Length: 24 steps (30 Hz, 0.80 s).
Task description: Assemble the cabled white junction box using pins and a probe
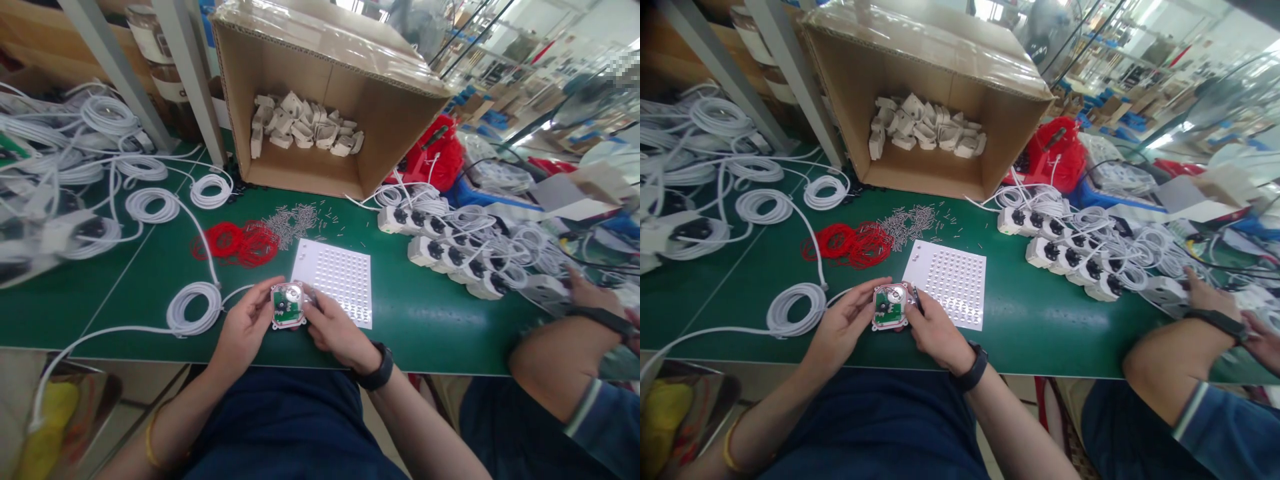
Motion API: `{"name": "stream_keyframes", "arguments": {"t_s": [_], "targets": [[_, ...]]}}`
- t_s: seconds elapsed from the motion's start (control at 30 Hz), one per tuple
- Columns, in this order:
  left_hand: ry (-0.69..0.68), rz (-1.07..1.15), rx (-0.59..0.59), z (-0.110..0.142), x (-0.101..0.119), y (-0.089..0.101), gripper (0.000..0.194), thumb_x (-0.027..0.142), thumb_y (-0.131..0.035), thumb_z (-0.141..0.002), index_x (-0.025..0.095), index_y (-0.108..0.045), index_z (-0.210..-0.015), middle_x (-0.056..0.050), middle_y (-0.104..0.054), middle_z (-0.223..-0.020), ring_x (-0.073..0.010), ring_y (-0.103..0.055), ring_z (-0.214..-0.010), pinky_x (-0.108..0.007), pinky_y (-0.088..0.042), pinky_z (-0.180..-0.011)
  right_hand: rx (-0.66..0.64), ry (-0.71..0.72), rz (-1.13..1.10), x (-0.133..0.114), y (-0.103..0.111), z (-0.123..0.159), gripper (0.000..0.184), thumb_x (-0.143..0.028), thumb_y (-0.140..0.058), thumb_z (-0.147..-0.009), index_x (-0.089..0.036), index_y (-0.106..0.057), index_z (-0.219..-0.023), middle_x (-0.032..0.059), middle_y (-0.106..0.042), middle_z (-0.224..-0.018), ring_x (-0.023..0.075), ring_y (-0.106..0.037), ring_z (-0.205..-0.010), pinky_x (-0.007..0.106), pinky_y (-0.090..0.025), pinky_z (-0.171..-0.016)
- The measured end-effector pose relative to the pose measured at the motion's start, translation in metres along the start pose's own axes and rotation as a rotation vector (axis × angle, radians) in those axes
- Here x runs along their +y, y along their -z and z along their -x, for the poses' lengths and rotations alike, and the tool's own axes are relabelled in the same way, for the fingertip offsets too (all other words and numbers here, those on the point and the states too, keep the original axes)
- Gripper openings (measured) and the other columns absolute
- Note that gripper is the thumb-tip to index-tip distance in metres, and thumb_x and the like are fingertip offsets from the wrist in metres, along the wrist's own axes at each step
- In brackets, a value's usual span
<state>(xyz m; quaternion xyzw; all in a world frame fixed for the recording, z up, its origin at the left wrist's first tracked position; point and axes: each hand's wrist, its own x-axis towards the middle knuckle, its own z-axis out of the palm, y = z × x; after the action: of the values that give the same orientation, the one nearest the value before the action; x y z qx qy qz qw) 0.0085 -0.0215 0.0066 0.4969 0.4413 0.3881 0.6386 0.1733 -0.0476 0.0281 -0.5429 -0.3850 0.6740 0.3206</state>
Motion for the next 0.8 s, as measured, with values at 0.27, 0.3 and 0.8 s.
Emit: {"name": "stream_keyframes", "arguments": {"t_s": [0.27,0.3,0.8], "targets": [[-0.017,-0.035,-0.118,0.007,-0.005,0.005,0.064,0.021,-0.054,-0.081,0.015,-0.028,-0.139,-0.007,-0.031,-0.145,-0.0191,-0.033,-0.132,-0.034,-0.022,-0.114,-0.067,-0.017,-0.021,-0.013,0.003,0.005,0.048,-0.028,-0.054,-0.083,-0.021,-0.041,-0.129,-0.0092,-0.034,-0.059,0.0024,-0.02,-0.037,0.014,-0.017,-0.03],[-0.027,-0.052,-0.115,0.007,-0.006,0.005,0.065,0.019,-0.054,-0.08,0.015,-0.027,-0.139,-0.007,-0.031,-0.146,-0.0194,-0.032,-0.132,-0.035,-0.021,-0.114,-0.072,-0.006,-0.007,-0.014,0.003,0.005,0.048,-0.027,-0.054,-0.083,-0.022,-0.041,-0.129,-0.0085,-0.037,-0.061,0.0023,-0.02,-0.038,0.014,-0.017,-0.031],[-0.369,-0.679,-0.042,0.003,-0.026,0.003,0.07,0.017,-0.053,-0.079,0.019,-0.022,-0.141,-0.01,-0.041,-0.139,-0.0221,-0.037,-0.129,-0.041,-0.031,-0.11,0.039,0.237,0.476,-0.008,0.018,0.005,0.044,-0.021,-0.061,-0.077,-0.017,-0.054,-0.12,0.0044,-0.066,-0.097,0.0183,-0.058,-0.084,0.03,-0.044,-0.077]]}}
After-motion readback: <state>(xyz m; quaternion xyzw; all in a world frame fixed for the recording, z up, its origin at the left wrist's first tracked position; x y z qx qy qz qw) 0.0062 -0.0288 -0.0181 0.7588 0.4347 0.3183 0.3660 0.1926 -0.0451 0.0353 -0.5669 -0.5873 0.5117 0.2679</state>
